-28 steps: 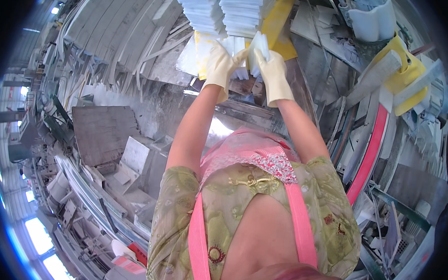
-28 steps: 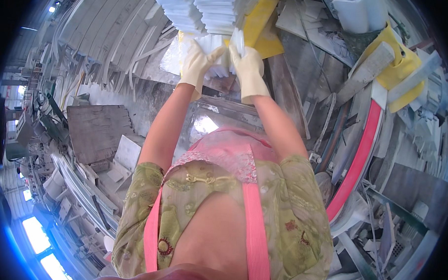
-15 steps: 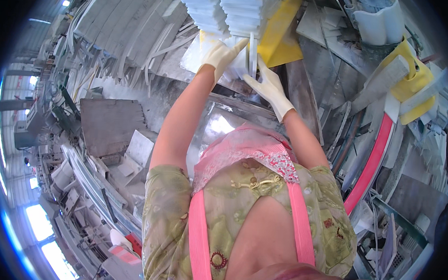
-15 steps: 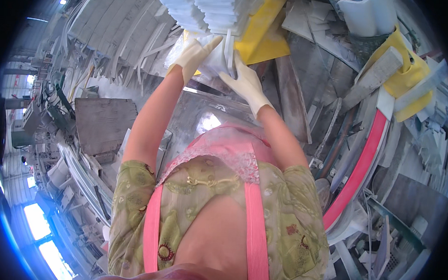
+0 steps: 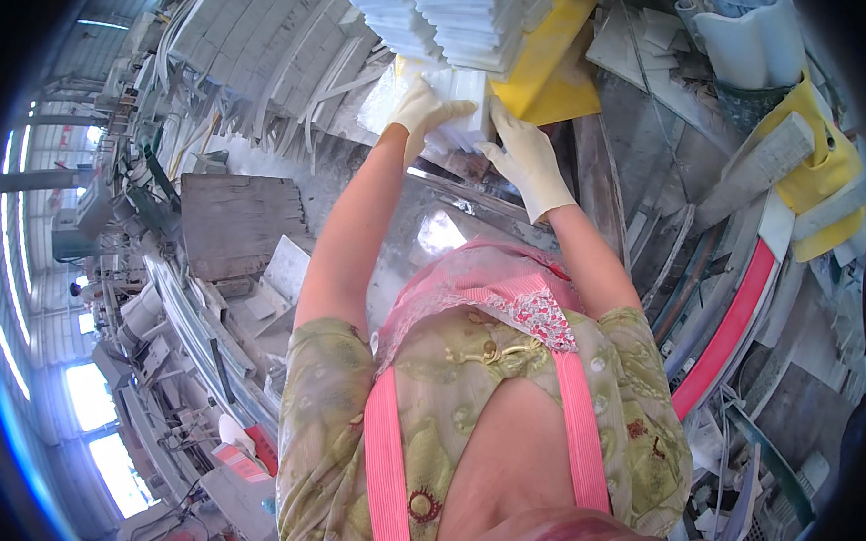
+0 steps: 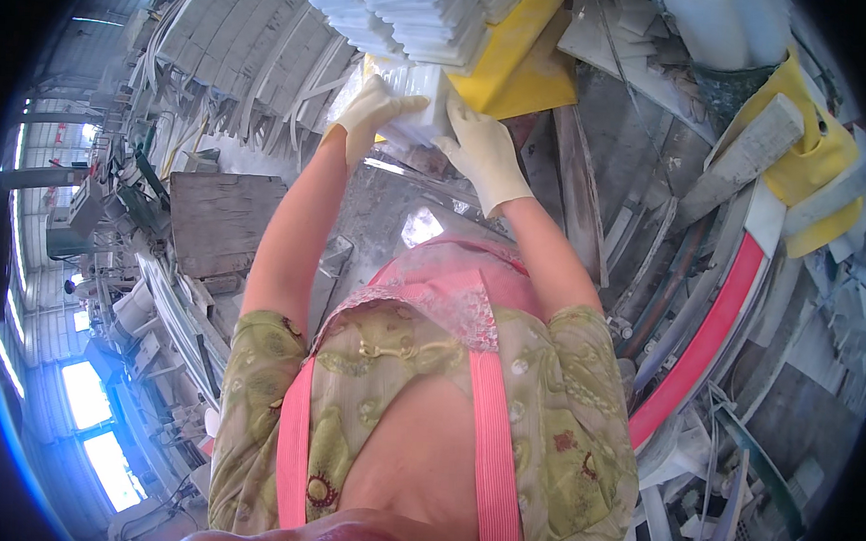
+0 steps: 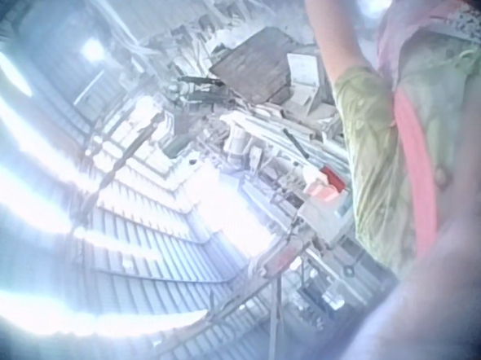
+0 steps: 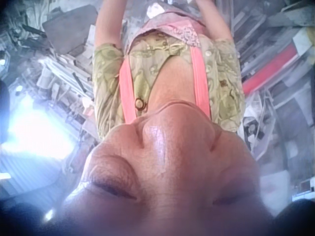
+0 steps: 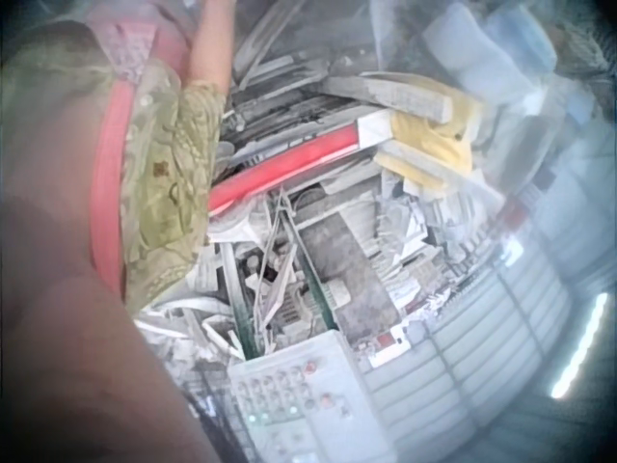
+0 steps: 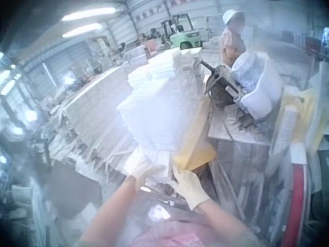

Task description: The person repeatedly picks up white foam sheets from a machine and stacks them on a growing pile. They handle the sheets one at a time, aligning them before placing them down. The task continues in a repetitive loop.

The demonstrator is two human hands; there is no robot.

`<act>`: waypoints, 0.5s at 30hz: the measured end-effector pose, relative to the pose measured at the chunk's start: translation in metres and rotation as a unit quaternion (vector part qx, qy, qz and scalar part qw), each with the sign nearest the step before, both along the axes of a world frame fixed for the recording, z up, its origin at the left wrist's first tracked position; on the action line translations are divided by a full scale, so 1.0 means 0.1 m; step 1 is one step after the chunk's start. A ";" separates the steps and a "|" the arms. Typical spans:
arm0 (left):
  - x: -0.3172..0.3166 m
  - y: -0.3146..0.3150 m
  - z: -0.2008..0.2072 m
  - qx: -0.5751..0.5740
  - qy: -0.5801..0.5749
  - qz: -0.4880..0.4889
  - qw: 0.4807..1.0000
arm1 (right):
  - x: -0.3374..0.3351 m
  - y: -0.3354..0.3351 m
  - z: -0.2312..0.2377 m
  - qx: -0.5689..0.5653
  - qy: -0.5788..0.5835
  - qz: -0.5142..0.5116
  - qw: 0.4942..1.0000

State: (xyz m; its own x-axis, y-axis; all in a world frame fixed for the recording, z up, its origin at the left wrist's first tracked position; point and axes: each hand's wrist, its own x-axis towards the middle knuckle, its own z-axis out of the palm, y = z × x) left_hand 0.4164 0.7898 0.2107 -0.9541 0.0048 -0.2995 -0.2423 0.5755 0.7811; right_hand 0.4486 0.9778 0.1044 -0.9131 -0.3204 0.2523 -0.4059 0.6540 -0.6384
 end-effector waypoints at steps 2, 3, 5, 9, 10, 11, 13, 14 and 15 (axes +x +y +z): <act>0.00 -0.03 0.02 -0.090 0.072 -0.127 0.985 | 0.00 -0.05 -0.03 0.027 0.032 -0.007 0.999; -0.02 -0.08 0.04 -0.193 0.138 -0.248 0.939 | 0.01 -0.07 -0.05 0.028 0.038 -0.005 0.999; -0.11 -0.04 -0.04 -0.290 0.116 -0.252 0.916 | 0.01 -0.09 -0.08 0.030 0.045 -0.025 0.998; -0.20 0.24 -0.44 -0.341 -0.018 0.050 0.939 | -0.13 0.09 -0.04 -0.006 0.075 0.046 0.996; -0.20 0.26 -0.50 -0.375 -0.002 0.074 0.924 | -0.23 0.20 0.01 -0.039 0.092 0.073 0.992; -0.19 0.25 -0.53 -0.352 0.012 0.094 0.931 | -0.32 0.29 0.05 -0.056 0.073 0.089 0.992; -0.16 0.22 -0.53 -0.385 0.069 0.028 0.920 | -0.41 0.31 0.13 -0.039 0.032 0.084 0.995; -0.15 0.18 -0.50 -0.362 0.090 -0.025 0.928 | -0.46 0.30 0.16 -0.036 0.025 0.051 0.998; -0.16 0.20 -0.48 -0.375 0.118 -0.047 0.918 | -0.48 0.24 0.17 -0.006 0.057 0.033 0.998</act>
State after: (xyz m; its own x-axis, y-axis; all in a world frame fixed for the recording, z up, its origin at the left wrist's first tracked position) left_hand 0.4004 0.8093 0.1629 -0.9987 -0.0332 -0.0375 -0.0395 0.9826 0.1815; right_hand 0.4003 1.0020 0.1209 -0.8558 -0.3744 0.3571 -0.5174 0.6160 -0.5940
